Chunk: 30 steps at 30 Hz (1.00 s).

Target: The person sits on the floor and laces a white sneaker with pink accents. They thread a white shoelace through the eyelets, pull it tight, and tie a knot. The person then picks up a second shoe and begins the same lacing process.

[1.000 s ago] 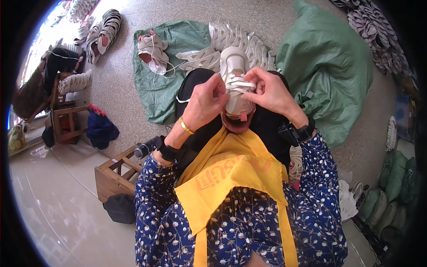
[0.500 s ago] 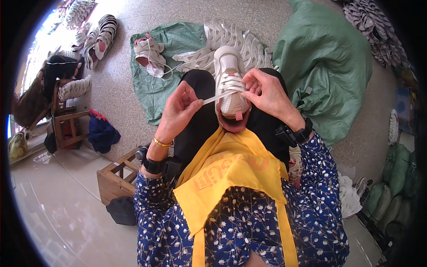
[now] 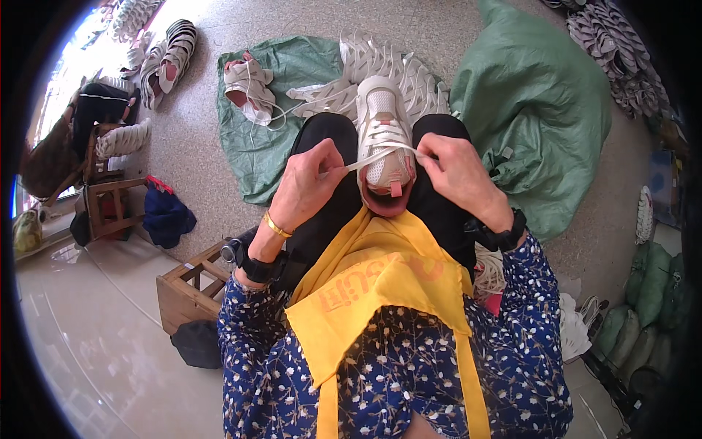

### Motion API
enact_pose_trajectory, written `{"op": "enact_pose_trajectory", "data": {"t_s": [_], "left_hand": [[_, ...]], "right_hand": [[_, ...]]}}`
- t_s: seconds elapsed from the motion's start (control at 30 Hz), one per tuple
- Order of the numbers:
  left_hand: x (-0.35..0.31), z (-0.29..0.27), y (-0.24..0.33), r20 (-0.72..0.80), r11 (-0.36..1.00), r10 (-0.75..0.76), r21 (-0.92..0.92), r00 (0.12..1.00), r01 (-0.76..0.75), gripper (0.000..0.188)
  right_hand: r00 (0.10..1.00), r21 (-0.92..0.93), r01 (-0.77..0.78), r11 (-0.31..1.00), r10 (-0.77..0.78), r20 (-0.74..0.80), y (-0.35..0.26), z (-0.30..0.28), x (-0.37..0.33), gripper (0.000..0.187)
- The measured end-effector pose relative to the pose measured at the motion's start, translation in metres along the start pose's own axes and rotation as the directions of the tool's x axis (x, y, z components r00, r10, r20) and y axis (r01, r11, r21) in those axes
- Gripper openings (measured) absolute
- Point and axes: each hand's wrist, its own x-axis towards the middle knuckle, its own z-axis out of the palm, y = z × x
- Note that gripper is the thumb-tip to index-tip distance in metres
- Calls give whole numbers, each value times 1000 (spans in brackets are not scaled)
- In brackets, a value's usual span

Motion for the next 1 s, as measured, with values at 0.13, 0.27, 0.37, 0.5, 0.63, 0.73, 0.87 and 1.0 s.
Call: {"op": "enact_pose_trajectory", "data": {"t_s": [0.13, 0.27, 0.37, 0.5, 0.63, 0.73, 0.87, 1.0], "left_hand": [[-4, 2, -6, -23, 999, -19, -38, 1000, 18, 13], [-3, 2, -7, 6, 995, -29, -96, 1000, 30, 11], [-4, -2, 1, 26, 994, -26, -102, 999, 28, 10], [-9, -8, 7, 26, 989, -36, -141, 999, 40, 9], [-14, -17, 17, 49, 985, -45, -166, 998, 53, 7], [-14, -19, 22, 52, 971, 19, -238, 998, -6, 5], [-12, -27, 9, 138, 878, -53, -466, 989, 112, 5], [-7, -22, -7, 136, 838, -46, -533, 990, 112, 7]], "right_hand": [[959, 286, -270, 919, 232, 160, -6, -24, 17, 11], [981, 381, -188, 905, 158, 109, 17, -33, 47, 11], [993, 284, 50, 957, -18, -115, 27, -27, 79, 10], [990, 56, 79, 995, -71, -120, 1, -25, 91, 13], [955, 494, -166, 854, 14, 297, -28, -3, 79, 17], [923, 499, -131, 857, -79, 377, -51, 6, 61, 18], [942, 440, -85, 894, -72, 328, -24, -16, 41, 24], [962, 416, -226, 881, 134, 239, 2, -60, 13, 41]]}}
